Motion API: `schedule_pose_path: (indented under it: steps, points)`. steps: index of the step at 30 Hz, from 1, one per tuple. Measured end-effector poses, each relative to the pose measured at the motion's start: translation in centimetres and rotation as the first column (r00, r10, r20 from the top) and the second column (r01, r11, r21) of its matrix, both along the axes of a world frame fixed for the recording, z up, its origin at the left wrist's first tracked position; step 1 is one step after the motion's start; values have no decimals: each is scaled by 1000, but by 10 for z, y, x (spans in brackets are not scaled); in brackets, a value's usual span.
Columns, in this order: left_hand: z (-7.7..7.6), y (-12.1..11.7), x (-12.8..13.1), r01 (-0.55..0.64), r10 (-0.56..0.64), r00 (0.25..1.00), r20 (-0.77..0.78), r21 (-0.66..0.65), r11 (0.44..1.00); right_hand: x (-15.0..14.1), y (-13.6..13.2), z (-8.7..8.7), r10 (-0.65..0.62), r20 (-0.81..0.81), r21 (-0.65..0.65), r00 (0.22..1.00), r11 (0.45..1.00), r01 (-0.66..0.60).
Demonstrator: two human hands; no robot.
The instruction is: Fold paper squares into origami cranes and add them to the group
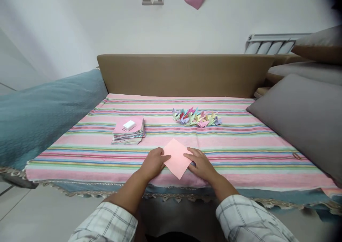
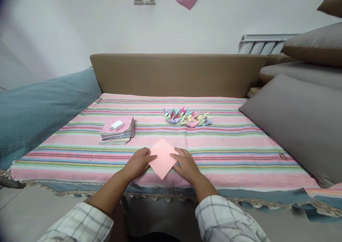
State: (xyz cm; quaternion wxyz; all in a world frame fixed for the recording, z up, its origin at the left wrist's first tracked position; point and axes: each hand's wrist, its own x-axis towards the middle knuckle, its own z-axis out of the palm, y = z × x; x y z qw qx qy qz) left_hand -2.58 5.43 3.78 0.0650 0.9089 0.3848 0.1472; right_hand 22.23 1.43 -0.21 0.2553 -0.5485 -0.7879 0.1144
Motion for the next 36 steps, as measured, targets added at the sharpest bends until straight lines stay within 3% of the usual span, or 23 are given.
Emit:
schedule_pose_path:
  steps: [7,21,29,36]
  points:
    - [-12,7,-31,-44,47,992,116,-22,999,17,1,-5,7,-87,-23,996,1000,-9]
    - [-6,14,-27,-56,64,994,83,-98,994,5,-6,5,77,83,-63,994,995,-72]
    - [-8,14,-36,-100,109,986,127,-81,992,12,-3,4,31,-48,-64,998,997,-34]
    - [-4,19,-37,-148,157,982,109,-86,985,10,1,6,7,-45,-57,999,998,-10]
